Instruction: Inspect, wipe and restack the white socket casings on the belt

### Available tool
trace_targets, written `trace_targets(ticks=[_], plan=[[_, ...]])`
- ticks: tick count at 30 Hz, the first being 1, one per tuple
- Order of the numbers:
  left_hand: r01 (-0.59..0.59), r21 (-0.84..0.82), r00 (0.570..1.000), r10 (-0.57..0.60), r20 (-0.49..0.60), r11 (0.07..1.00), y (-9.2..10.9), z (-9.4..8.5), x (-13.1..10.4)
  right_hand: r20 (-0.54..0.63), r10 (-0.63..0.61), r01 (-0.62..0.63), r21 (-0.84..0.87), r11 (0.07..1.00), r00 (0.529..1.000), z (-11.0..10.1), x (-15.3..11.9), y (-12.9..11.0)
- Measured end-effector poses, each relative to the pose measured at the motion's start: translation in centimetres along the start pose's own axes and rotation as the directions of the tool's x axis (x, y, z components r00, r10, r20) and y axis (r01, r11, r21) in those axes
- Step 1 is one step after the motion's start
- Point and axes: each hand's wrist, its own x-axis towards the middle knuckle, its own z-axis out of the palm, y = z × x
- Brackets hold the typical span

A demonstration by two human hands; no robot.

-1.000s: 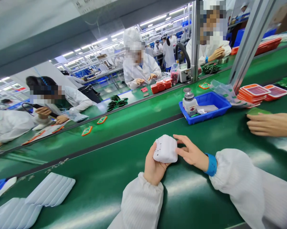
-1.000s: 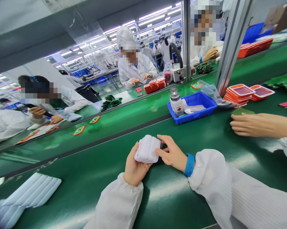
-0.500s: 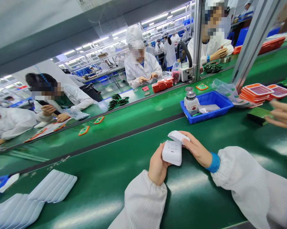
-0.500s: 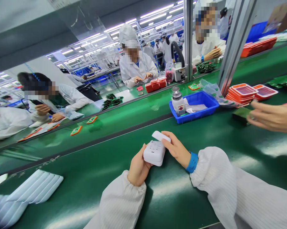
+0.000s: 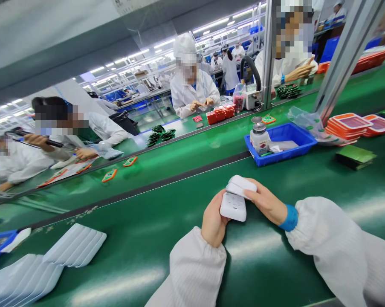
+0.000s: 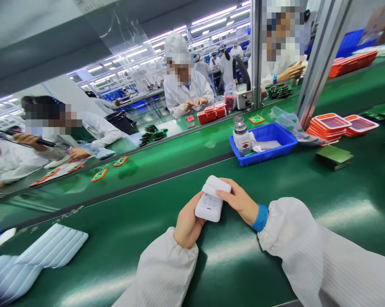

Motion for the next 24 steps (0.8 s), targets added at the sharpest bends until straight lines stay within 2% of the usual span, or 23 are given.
trace_targets(ticks=[3, 5, 7, 10, 13, 16, 18, 21, 23, 24], plan=[[-0.006, -0.003, 1.0, 0.006, 0.018, 1.0, 0.0, 0.0, -0.1, 0.104, -0.061, 0.084, -0.23, 0.97, 0.993, -0.3, -0.3, 0.6], [0.002, -0.014, 1.0, -0.002, 0.011, 1.0, -0.1, 0.1, -0.1, 0.197, -0.137, 0.21, -0.418, 0.884, 0.971, -0.5, -0.5, 0.9], [-0.018, 0.0, 1.0, 0.018, 0.007, 1.0, -0.3, 0.1, 0.0, 0.282, -0.185, 0.32, -0.572, 0.755, 0.941, -0.7, -0.8, 1.1], [-0.149, 0.062, 0.988, 0.151, -0.029, 0.987, -0.7, -0.1, 0.2, 0.385, -0.188, 0.421, -0.714, 0.56, 0.904, -0.9, -1.2, 1.1], [-0.314, 0.28, 0.943, 0.332, -0.017, 0.907, -0.8, -0.3, 0.1, 0.445, -0.213, 0.494, -0.783, 0.379, 0.87, -1.1, -1.2, 1.3], [-0.349, 0.559, 0.917, 0.396, 0.039, 0.752, -0.5, -0.5, -0.4, 0.485, -0.236, 0.538, -0.778, 0.325, 0.842, -1.5, -1.0, 2.0], [-0.384, 0.704, 0.883, 0.46, 0.091, 0.598, -0.1, -0.6, -0.7, 0.522, -0.245, 0.576, -0.757, 0.309, 0.817, -2.1, -0.8, 2.8], [-0.479, 0.849, 0.762, 0.585, 0.277, 0.222, 0.4, -0.7, -0.9, 0.593, -0.304, 0.664, -0.698, 0.267, 0.746, -3.5, -0.5, 4.5], [-0.473, 0.881, 0.69, 0.608, 0.392, -0.03, 0.6, -0.9, -0.8, 0.661, -0.365, 0.75, -0.629, 0.206, 0.655, -4.5, -0.1, 5.6], [-0.449, 0.884, 0.671, 0.605, 0.429, -0.13, 0.7, -1.0, -0.7, 0.7, -0.374, 0.787, -0.594, 0.168, 0.608, -4.9, 0.0, 6.0]])
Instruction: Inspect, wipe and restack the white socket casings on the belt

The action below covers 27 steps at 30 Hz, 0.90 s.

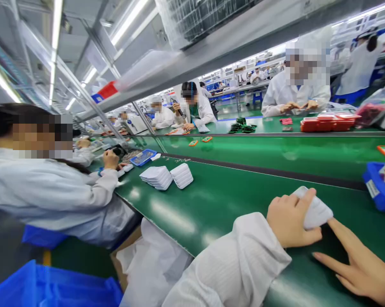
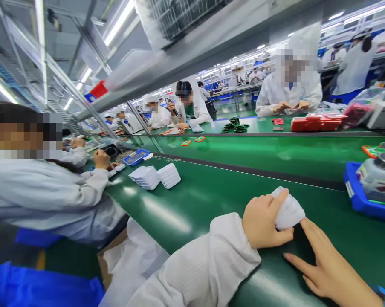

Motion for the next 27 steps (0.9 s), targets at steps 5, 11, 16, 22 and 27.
trace_targets(ticks=[5, 11, 16, 22, 27], plan=[[0.038, 0.323, 0.999, -0.041, 0.002, 0.946, -2.6, -1.3, 0.7, 0.136, 0.073, -0.063, -0.076, 0.995, 0.988, 0.4, 0.1, 0.2], [0.417, 0.422, 0.909, -0.357, -0.216, 0.805, -10.4, -6.0, 0.7, 0.121, -0.009, 0.019, -0.088, 0.996, 0.993, 0.7, 0.1, 0.2], [0.665, 0.398, 0.745, -0.53, -0.404, 0.632, -15.1, -10.2, -2.5, 0.109, -0.065, 0.075, -0.09, 0.993, 0.992, 1.2, -0.4, 1.0], [0.741, 0.407, 0.671, -0.554, -0.493, 0.534, -16.5, -13.4, -6.2, 0.122, -0.03, 0.046, -0.131, 0.99, 0.992, 0.9, -0.4, 0.7], [0.719, 0.492, 0.695, -0.504, -0.513, 0.491, -16.8, -16.0, -7.6, 0.073, 0.008, -0.004, -0.061, 0.998, 0.997, 1.5, -0.5, 0.5]])
